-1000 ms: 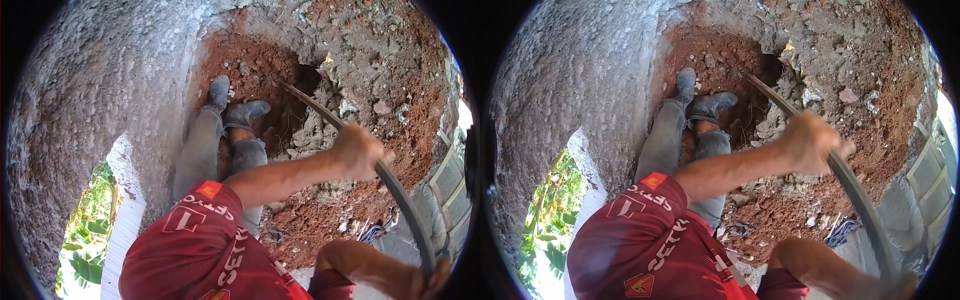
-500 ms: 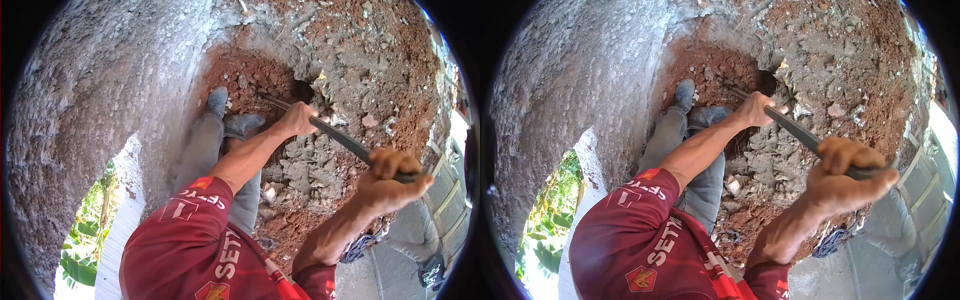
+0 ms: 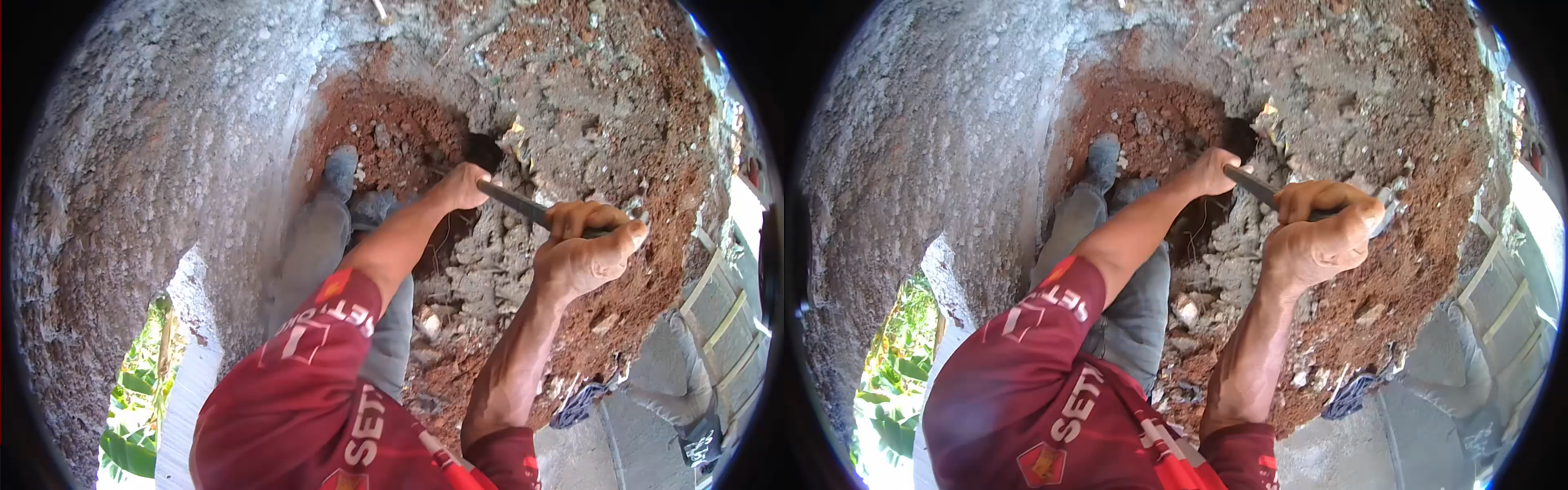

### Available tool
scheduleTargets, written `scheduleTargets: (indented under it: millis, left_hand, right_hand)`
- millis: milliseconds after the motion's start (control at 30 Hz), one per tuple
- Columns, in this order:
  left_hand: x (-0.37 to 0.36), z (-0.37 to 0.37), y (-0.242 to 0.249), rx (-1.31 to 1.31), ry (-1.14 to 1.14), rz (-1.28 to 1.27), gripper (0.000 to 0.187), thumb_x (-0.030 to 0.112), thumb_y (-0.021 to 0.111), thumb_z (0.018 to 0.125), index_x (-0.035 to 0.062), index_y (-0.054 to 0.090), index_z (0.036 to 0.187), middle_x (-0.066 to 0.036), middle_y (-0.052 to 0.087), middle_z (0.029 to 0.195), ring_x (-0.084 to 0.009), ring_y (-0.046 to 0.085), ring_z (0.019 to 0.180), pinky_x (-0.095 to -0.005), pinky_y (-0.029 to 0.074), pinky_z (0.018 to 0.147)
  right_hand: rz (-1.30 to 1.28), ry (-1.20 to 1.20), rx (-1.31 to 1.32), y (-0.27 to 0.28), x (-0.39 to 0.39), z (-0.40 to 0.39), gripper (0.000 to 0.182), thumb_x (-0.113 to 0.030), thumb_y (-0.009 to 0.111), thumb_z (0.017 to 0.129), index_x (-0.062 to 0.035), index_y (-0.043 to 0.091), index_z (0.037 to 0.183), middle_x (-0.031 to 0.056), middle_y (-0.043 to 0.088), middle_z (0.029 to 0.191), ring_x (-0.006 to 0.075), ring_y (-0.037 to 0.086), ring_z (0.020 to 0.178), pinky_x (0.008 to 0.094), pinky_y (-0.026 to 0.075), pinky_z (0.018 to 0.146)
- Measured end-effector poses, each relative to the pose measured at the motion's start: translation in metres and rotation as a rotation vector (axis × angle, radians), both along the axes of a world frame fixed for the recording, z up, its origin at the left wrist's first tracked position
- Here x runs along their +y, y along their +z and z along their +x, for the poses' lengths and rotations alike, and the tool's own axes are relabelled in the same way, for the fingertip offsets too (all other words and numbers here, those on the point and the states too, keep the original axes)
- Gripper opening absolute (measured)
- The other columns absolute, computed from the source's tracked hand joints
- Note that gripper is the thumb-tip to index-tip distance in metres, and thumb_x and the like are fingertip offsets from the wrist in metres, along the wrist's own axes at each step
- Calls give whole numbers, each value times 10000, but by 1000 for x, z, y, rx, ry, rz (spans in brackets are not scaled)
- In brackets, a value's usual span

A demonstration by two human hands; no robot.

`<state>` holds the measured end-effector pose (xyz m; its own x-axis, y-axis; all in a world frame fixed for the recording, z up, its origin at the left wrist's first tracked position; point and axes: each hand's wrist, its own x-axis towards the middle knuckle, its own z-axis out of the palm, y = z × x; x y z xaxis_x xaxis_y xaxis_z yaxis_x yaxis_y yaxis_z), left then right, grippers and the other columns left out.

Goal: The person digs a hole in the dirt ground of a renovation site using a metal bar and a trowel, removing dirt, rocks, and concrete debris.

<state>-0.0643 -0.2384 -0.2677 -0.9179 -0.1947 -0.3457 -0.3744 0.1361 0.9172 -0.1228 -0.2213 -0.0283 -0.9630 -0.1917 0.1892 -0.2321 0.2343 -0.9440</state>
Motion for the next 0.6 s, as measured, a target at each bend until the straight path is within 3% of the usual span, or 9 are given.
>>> scheduleTargets:
  millis: [67,133,167,267,300,367,467,500,600]
  left_hand:
    - [17,35,10,-79,5,-17,468,399,619,847,-5,596,613,-215,549,581,-352,549,514,-413,441,534]
    - [-1,24,1,32,80,-3,575,436,661,820,-14,491,504,-207,436,484,-331,361,446,-438,355,467]
    - [-4,28,16,-3,107,-2,587,427,663,814,-14,472,477,-205,437,475,-341,409,438,-438,366,467]
    - [10,38,19,122,141,-12,589,401,666,804,12,433,429,-175,452,447,-349,510,448,-442,376,444]
    - [9,36,37,270,180,-39,606,405,650,823,24,416,414,-151,416,414,-317,461,384,-419,371,427]
    - [12,29,83,249,112,41,598,404,639,837,91,392,391,-88,399,375,-219,403,318,-381,354,402]
    - [37,11,168,314,199,28,547,408,637,843,181,397,409,21,364,357,-128,332,306,-356,312,392]
    - [38,5,204,366,233,11,530,409,635,845,193,404,419,46,359,360,-118,325,311,-354,303,396]
    - [31,-12,290,554,268,39,498,387,618,853,169,448,439,31,387,366,-146,345,307,-363,317,415]
  right_hand:
    - [152,-44,-3,11,-3,21,463,-376,323,986,-133,424,605,-24,390,433,84,407,346,264,340,301]
    - [74,-5,-120,10,-18,22,528,-479,355,963,-143,397,559,-13,371,429,87,393,364,271,374,313]
    - [99,10,-73,10,-13,29,524,-477,360,962,-129,422,574,-7,377,428,83,395,356,284,404,316]
    - [-120,62,-133,25,6,42,477,-422,329,968,-128,453,613,-14,383,411,86,387,331,279,362,290]
    - [-186,82,-174,41,15,38,484,-445,321,965,-134,456,619,-17,375,409,84,381,331,285,372,293]
    - [-129,-24,-116,96,17,24,481,-457,301,966,-139,445,636,-17,361,407,82,372,331,302,363,292]
    - [-89,176,-127,203,62,-15,383,-351,366,962,-156,434,638,-33,371,473,71,384,417,293,409,413]
    - [-167,205,-65,240,81,-26,341,-342,414,947,-142,495,684,-35,378,475,79,398,425,289,419,442]
    - [-339,468,-24,306,84,-35,371,-385,424,942,-146,481,664,-34,364,465,82,382,408,297,394,407]
